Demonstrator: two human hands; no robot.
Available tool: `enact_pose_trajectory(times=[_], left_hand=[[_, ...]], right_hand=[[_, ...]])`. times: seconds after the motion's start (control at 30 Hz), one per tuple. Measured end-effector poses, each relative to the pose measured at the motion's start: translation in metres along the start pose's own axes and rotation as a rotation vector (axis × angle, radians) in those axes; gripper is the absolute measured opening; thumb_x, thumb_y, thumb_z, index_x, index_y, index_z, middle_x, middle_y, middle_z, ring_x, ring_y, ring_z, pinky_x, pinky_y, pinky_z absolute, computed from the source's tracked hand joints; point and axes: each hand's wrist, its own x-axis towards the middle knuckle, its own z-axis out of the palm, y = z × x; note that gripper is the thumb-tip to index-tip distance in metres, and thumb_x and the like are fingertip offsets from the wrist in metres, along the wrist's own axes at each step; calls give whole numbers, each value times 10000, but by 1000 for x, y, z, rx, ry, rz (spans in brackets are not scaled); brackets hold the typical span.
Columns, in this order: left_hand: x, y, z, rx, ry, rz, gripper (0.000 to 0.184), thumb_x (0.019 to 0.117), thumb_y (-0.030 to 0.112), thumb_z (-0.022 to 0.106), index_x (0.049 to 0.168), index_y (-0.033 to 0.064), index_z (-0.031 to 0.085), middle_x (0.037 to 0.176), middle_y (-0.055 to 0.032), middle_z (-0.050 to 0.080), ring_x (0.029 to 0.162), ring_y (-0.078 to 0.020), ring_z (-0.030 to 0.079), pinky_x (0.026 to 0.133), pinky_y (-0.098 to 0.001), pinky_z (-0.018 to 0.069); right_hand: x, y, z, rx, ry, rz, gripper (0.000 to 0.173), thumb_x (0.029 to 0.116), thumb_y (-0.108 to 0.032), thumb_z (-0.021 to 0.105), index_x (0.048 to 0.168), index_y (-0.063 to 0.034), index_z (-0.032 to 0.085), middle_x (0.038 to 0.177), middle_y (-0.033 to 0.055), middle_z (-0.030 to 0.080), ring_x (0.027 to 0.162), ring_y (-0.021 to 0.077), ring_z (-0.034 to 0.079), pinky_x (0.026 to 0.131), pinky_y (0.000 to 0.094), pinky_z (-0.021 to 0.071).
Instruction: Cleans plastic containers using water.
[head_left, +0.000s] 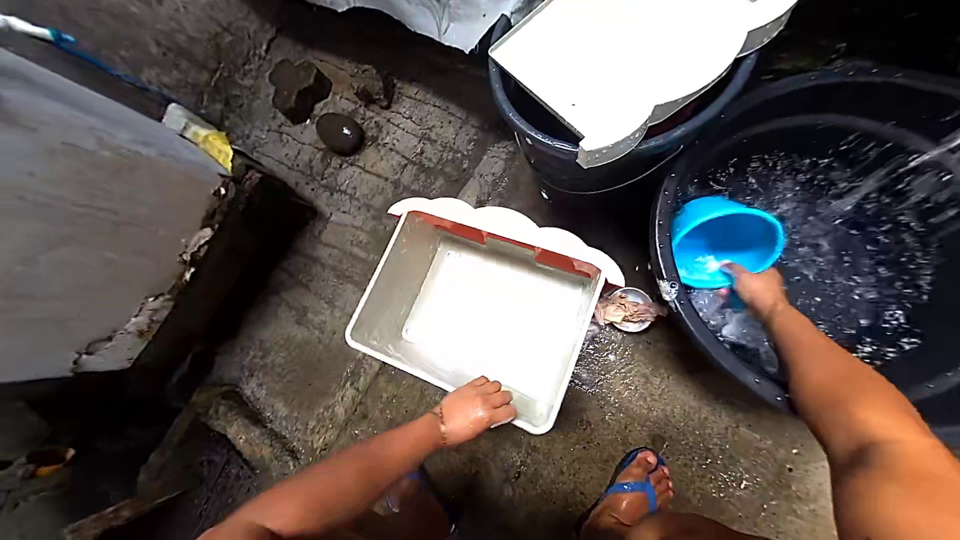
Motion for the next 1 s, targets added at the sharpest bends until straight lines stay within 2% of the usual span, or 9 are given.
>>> enact_pose_trajectory(times=[0.17,0.23,0.27,0.33,0.43,0.53,0.63,0.87,1.0], left_hand=[[-104,-51,-48,69,-400,-1,243,878,17,719,1074,153,762,1094,-142,719,1085,-389,667,968,-608,502],[-108,-67,-87,4,-691,-382,508,900,314,791,1352,117,669,1444,-244,558,1406,-492,431,1182,-710,207],[-99,-74,-102,-81,-685,-583,732,866,434,807,1475,113,558,1567,-256,420,1495,-498,283,1217,-699,81],[-60,-78,-111,-330,-247,-872,882,860,476,788,1534,25,442,1585,-260,390,1497,-445,308,1238,-590,188],[42,-76,-78,-742,451,-1157,1034,905,415,768,1613,-15,149,1611,-287,311,1423,-380,452,1143,-507,426],[119,-90,-47,-850,679,-1342,1176,784,176,879,1599,-6,52,1395,-343,521,1257,-420,589,1056,-554,489],[130,-73,-53,-810,464,-1314,1100,813,133,823,1585,-35,58,1277,-322,603,1212,-400,624,1060,-531,491],[58,-24,-50,-613,-102,-868,943,838,148,796,1583,23,233,1203,-300,643,1131,-452,646,973,-614,506],[49,-29,-50,-605,-119,-749,748,950,371,723,1528,39,383,1294,-257,629,1213,-409,619,1037,-596,476]], right_hand=[[28,21,-30,-230,342,-82,677,999,-235,556,1547,89,327,1540,304,440,1454,386,435,1218,496,329],[24,28,-26,-220,332,-108,861,956,-172,622,1593,102,112,1615,306,313,1506,361,361,1248,433,290],[21,30,-18,-244,295,-98,883,967,-169,619,1591,111,62,1624,316,282,1513,370,345,1249,433,282],[13,29,-1,-296,160,-78,761,1042,-189,540,1563,158,107,1607,365,265,1519,414,313,1257,463,243],[-5,12,10,-216,-5,17,524,1075,-195,475,1452,161,392,1429,365,489,1302,424,535,1092,555,423],[-16,-19,-1,245,-139,223,265,1097,-287,341,977,-139,525,724,-30,529,560,26,479,509,194,435],[-31,-38,-26,755,-435,287,371,1072,-261,261,776,-204,479,549,-110,459,423,-37,412,403,109,350],[-139,-88,-37,807,-442,161,380,1079,-264,290,786,-201,523,543,-119,456,414,-38,407,397,111,355],[-209,-127,5,899,-425,50,363,1102,-253,246,850,-186,498,550,-100,454,406,-11,399,390,139,365]])
